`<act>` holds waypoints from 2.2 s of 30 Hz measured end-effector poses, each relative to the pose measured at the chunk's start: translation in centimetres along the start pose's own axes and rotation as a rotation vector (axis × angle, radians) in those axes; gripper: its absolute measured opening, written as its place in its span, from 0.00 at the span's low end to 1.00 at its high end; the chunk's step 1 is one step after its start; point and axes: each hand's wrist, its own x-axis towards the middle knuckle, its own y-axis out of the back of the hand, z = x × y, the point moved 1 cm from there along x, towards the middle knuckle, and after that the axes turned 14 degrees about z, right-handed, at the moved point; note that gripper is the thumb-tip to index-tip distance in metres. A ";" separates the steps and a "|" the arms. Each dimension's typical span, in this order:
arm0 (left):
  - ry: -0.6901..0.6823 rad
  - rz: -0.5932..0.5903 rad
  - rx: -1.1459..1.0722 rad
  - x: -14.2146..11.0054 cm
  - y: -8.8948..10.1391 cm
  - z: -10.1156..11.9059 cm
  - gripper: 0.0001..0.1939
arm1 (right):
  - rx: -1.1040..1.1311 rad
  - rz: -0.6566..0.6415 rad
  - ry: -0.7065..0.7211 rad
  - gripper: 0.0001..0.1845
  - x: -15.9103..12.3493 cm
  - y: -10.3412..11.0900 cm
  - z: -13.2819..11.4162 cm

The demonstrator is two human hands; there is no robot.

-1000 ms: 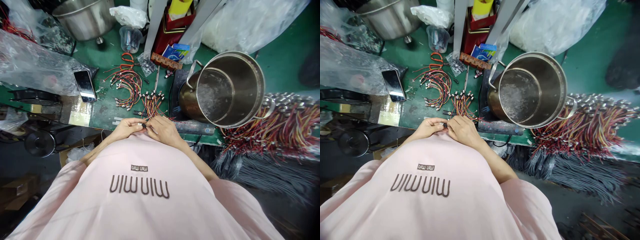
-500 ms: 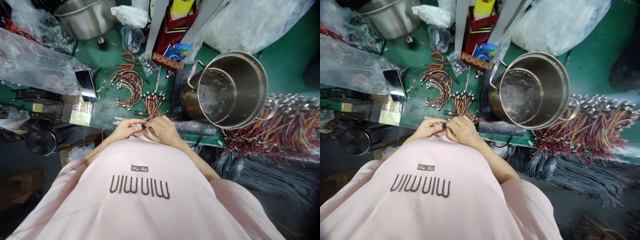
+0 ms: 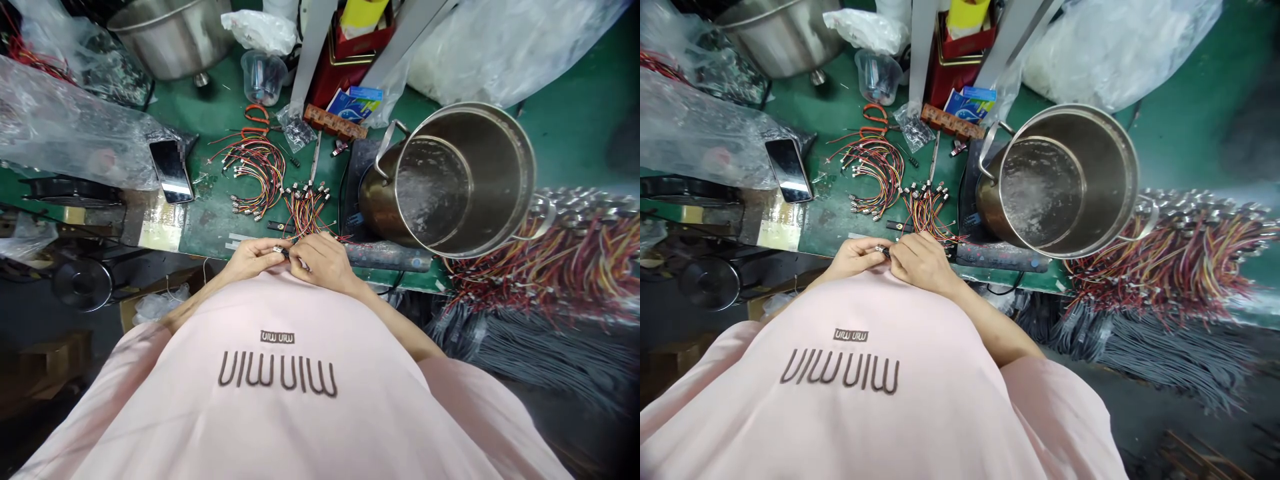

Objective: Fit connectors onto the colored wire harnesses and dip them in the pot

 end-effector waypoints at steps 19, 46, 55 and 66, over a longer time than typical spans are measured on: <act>0.005 0.102 -0.160 1.1 0.7 -0.1 0.20 | 0.416 -0.256 -0.468 0.15 1.1 0.5 0.5; -0.610 -0.205 0.778 21.2 -2.2 3.5 0.17 | -0.423 -0.158 -0.854 0.21 -7.4 -0.6 5.4; -0.636 0.049 0.723 19.9 3.0 2.6 0.19 | -0.517 -0.163 -0.814 0.17 -7.7 -3.6 6.0; -0.293 0.230 0.491 11.5 11.1 -1.4 0.21 | -0.387 -0.329 -0.165 0.12 4.4 -11.3 5.6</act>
